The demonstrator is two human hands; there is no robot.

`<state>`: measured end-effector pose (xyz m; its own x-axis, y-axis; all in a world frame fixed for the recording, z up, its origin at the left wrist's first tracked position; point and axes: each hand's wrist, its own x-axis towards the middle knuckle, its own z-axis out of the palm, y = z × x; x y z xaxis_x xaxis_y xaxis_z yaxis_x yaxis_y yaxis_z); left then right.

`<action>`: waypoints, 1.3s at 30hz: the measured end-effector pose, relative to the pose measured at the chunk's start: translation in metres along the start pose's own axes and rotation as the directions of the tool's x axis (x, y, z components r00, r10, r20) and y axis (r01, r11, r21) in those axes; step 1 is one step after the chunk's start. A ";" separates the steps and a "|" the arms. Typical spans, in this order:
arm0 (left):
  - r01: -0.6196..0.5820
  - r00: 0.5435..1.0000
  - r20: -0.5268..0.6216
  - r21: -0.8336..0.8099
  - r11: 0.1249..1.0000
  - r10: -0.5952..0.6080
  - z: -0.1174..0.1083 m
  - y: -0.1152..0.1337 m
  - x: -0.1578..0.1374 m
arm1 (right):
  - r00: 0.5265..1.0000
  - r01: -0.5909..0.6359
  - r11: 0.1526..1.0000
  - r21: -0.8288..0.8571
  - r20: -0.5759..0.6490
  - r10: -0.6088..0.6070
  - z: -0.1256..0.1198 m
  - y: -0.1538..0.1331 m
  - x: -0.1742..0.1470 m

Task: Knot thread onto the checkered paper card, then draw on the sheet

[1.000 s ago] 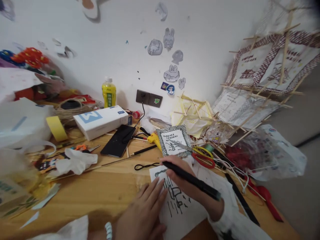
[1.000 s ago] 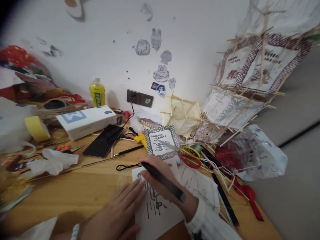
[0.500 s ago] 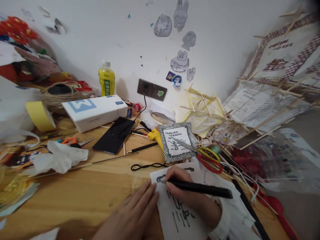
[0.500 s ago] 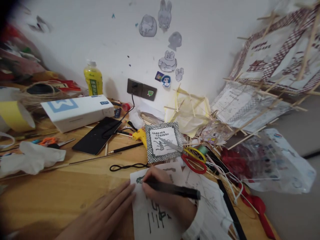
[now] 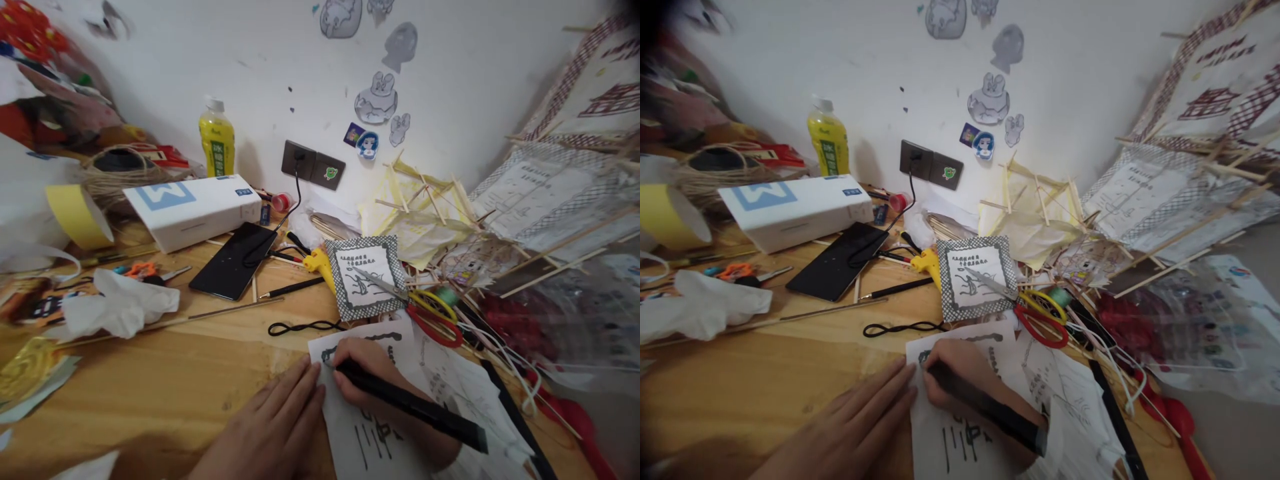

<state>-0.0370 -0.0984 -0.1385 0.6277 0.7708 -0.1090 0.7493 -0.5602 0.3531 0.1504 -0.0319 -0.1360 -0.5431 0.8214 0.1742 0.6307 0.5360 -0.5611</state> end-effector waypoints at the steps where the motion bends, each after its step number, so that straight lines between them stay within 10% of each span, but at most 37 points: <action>1: -0.002 1.000 0.000 0.002 1.000 0.002 0.000 0.000 0.000 | 1.000 0.016 1.000 -0.009 0.016 -0.016 0.001 0.001 0.001; 39: -0.080 0.989 -0.122 -0.016 0.997 0.077 0.002 -0.007 0.002 | 0.998 -0.045 0.973 0.225 -0.026 0.052 -0.002 0.005 -0.003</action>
<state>-0.0404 -0.0942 -0.1430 0.6531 0.7566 0.0331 0.6933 -0.6149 0.3757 0.1564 -0.0314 -0.1382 -0.4948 0.8530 0.1661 0.5135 0.4412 -0.7360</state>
